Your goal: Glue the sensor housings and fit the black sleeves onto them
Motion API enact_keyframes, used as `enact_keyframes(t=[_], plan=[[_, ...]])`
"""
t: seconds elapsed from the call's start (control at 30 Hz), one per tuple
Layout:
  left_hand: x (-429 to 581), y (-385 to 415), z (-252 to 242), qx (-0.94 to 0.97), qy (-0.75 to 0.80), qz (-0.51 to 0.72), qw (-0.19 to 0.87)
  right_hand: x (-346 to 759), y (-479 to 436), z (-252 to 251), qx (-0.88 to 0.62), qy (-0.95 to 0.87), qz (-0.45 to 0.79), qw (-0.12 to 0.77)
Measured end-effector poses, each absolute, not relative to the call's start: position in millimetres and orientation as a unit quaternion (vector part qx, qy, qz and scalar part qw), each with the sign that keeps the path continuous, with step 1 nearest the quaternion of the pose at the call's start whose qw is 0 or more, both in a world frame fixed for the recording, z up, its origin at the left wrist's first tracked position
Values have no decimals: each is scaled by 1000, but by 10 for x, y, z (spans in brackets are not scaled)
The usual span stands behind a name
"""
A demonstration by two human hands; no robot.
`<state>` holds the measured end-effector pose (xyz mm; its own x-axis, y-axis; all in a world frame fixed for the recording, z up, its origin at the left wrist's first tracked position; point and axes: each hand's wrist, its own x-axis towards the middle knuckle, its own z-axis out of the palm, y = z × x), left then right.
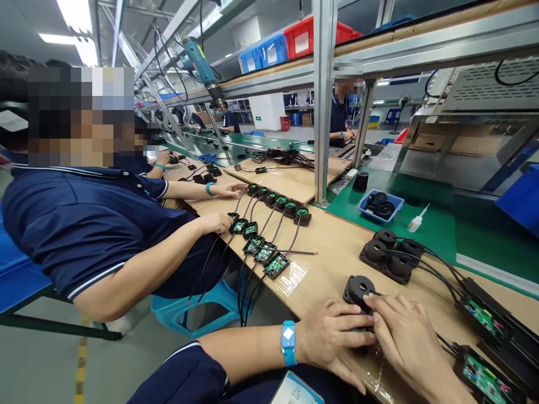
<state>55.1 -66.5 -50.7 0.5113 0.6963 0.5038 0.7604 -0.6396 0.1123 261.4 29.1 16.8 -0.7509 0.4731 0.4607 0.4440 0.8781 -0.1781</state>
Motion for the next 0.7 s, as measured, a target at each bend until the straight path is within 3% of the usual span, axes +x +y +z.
enact_keyframes(t=[0.37, 0.7], plan=[[509, -683, -497, -873, -404, -188, 196, 2598, 359, 145, -195, -938, -18, 286], [500, -701, -467, -848, -405, -222, 257, 2515, 380, 246, -157, -926, -59, 338]])
